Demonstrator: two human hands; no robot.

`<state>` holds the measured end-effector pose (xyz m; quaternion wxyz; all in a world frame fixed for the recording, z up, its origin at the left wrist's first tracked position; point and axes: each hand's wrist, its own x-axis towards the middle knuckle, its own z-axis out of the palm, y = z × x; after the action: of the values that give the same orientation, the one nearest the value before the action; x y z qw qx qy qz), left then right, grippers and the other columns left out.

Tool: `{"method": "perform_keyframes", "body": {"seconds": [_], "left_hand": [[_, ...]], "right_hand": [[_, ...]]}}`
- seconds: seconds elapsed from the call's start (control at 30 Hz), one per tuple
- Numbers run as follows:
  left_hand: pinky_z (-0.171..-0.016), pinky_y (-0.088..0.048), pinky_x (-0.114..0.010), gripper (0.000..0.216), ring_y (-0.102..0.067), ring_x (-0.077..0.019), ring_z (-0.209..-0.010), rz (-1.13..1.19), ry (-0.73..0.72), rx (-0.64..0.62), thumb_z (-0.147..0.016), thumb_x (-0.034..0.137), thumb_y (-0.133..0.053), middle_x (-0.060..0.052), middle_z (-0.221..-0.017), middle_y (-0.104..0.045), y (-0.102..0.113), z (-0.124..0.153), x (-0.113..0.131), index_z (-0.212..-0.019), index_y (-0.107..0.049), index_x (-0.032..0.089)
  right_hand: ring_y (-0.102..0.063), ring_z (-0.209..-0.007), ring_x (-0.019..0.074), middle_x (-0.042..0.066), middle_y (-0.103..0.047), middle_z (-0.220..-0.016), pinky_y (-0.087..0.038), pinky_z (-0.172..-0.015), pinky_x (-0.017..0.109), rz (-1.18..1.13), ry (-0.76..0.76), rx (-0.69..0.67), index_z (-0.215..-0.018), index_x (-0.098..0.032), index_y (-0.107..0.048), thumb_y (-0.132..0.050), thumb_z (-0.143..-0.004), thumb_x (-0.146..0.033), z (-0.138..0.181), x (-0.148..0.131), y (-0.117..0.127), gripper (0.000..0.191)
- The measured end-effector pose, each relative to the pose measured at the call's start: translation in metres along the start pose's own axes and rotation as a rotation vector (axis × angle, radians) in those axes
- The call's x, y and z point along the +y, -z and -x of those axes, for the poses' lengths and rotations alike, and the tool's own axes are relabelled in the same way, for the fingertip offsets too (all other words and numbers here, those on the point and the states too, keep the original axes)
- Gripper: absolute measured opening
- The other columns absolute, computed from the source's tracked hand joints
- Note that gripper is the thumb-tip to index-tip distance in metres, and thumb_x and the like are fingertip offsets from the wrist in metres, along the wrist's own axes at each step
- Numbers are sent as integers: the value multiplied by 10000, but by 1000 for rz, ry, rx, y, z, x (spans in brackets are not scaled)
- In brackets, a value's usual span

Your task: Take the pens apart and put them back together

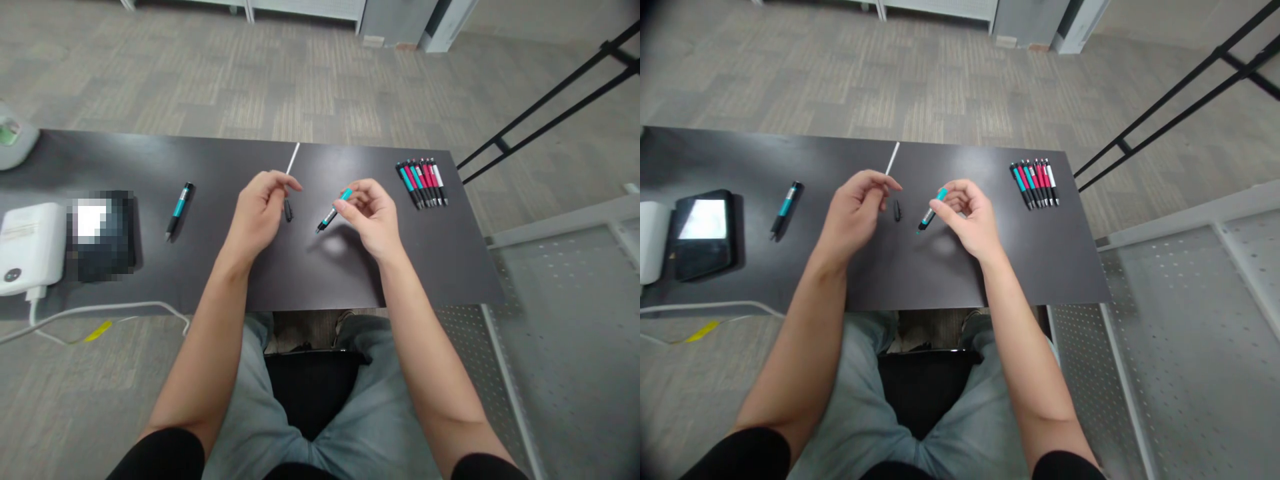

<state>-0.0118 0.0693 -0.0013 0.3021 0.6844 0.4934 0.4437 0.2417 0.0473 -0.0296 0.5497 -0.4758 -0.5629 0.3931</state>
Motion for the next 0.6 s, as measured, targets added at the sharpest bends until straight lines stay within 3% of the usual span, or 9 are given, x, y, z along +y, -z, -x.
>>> {"method": "perform_keyframes", "body": {"seconds": [0.13, 0.23, 0.4, 0.5, 0.6], "left_hand": [[-1070, -655, -443, 244, -780, -294, -1058, -33, -27, -164, -1065, 266, -627, -65, -1050, -835, -9, 3, 11, -979, -855, 289], [-1057, -655, -435, 223, -789, -291, -1076, -38, -64, -184, -1084, 298, -662, -68, -1104, -849, -7, 4, 16, -995, -866, 282], [-914, -642, -398, 217, -791, -249, -956, 67, -61, -177, -1117, 366, -709, -50, -1089, -849, 8, 4, 9, -1268, -846, 292], [-851, -647, -364, 413, -804, -227, -882, 161, 2, -207, -1058, 355, -804, -2, -1013, -858, 14, 4, 0, -1460, -720, 319], [-841, -655, -355, 449, -834, -231, -896, 142, 42, -195, -1032, 392, -871, -11, -1030, -910, 18, 4, -5, -1444, -702, 328]], "right_hand": [[-781, -918, 247, 17, -847, -1058, -729, -921, 451, 84, 36, -42, -1156, -338, -832, -1002, -926, -794, -2, -12, -6, 538], [-779, -928, 253, 27, -846, -1071, -722, -933, 459, 119, 93, -90, -1222, -338, -884, -957, -1002, -777, -1, -22, -7, 496], [-811, -1077, 285, 71, -867, -1229, -714, -1053, 490, 182, 218, -75, -1274, -343, -926, -876, -1105, -705, -1, -20, 4, 403], [-808, -1083, 298, 85, -854, -1208, -720, -1073, 507, 277, 232, -47, -1262, -334, -942, -889, -1098, -669, -5, -11, 17, 377], [-801, -1068, 312, 85, -837, -1156, -724, -1056, 523, 362, 226, -44, -1240, -337, -967, -930, -1065, -629, -7, -3, 29, 342]]}}
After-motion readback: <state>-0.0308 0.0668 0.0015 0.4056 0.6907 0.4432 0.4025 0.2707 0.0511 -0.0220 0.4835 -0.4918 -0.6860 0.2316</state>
